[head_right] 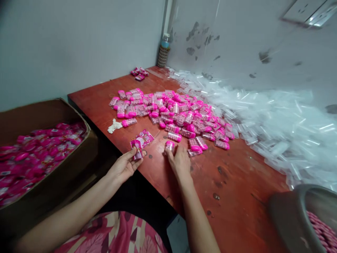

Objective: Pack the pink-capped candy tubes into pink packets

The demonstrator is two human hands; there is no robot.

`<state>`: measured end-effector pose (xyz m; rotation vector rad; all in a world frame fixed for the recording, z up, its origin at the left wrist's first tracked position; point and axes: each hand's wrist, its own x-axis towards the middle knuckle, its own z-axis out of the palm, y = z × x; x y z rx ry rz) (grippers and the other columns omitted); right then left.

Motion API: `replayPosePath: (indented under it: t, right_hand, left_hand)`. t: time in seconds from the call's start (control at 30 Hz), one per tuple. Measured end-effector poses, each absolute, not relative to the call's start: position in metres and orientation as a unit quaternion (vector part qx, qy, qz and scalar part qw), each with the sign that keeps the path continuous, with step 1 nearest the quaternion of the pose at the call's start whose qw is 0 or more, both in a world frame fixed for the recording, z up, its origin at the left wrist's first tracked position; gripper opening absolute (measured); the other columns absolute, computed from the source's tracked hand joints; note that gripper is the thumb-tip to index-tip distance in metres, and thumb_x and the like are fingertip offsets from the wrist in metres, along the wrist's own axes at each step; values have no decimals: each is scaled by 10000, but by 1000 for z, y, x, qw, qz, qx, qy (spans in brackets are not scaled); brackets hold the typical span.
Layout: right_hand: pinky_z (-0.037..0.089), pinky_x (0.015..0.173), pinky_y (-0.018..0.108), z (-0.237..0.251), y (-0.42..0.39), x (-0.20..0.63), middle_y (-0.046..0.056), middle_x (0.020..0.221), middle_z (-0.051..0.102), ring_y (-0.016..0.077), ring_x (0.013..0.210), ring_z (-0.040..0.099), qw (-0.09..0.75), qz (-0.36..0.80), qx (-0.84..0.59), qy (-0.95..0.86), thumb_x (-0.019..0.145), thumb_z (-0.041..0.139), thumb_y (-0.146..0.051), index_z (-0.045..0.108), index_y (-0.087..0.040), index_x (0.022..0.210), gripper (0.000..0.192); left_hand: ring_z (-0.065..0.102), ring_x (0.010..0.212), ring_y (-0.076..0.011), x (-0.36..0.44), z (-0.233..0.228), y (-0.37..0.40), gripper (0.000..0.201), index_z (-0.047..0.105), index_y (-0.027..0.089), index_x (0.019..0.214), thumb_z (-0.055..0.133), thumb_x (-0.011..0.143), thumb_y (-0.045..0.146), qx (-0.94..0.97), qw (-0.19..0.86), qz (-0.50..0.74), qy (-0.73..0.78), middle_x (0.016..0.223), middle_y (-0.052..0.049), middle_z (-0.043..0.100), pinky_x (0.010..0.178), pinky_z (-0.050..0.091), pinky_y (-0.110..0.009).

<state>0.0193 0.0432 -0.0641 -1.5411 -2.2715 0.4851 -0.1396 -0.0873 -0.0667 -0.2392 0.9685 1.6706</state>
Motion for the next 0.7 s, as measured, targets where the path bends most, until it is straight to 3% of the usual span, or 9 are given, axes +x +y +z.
replayPosePath:
  t: [0.07, 0.13, 0.23, 0.33, 0.5, 0.7]
  right_hand:
    - [428, 633, 386, -63, 42, 11, 115, 710, 632, 291, 728, 594, 152, 205, -540, -802, 710, 517, -509, 599, -148, 802, 382]
    - [430, 556, 331, -60, 32, 5, 51, 588, 607, 238, 606, 591, 185, 296, -518, -781, 702, 538, -509, 574, -181, 705, 329]
    - [427, 442, 253, -58, -3, -1, 2, 579, 605, 162, 488, 567, 257, 510, -460, -680, 722, 551, -479, 524, -194, 765, 289]
    - [458, 419, 223, -58, -45, -6, 8, 652, 630, 133, 480, 587, 251, 650, -412, -587, 746, 562, -425, 480, -185, 847, 273]
    - [503, 456, 225, -61, -78, -16, 6, 691, 635, 126, 510, 610, 265, 698, -408, -525, 763, 561, -404, 470, -182, 873, 264]
    - [496, 429, 209, -66, -75, -22, -4, 696, 637, 111, 478, 600, 300, 703, -407, -501, 757, 572, -406, 482, -183, 851, 258]
  left_hand:
    - [651, 701, -170, -138, -65, -85, 139, 606, 103, 785, 651, 702, 205, -129, 548, 719, 408, 731, -81, 668, 592, 546, -230]
    - [652, 673, -165, -138, -65, -83, 128, 600, 111, 776, 653, 699, 199, -155, 535, 729, 398, 695, -62, 661, 591, 546, -235]
    - [648, 635, -156, -140, -65, -82, 119, 590, 115, 754, 658, 693, 191, -181, 527, 740, 377, 670, -49, 651, 591, 542, -239]
    - [643, 632, -158, -140, -65, -81, 132, 584, 112, 760, 668, 682, 178, -184, 528, 746, 362, 678, -57, 647, 604, 535, -252]
    - [602, 532, -146, -134, -62, -77, 191, 568, 115, 714, 665, 683, 277, -162, 547, 733, 369, 613, -41, 608, 475, 487, -242]
    - [517, 421, -92, -125, -57, -79, 296, 538, 125, 643, 740, 569, 328, -122, 531, 735, 403, 517, 12, 547, 384, 386, -186]
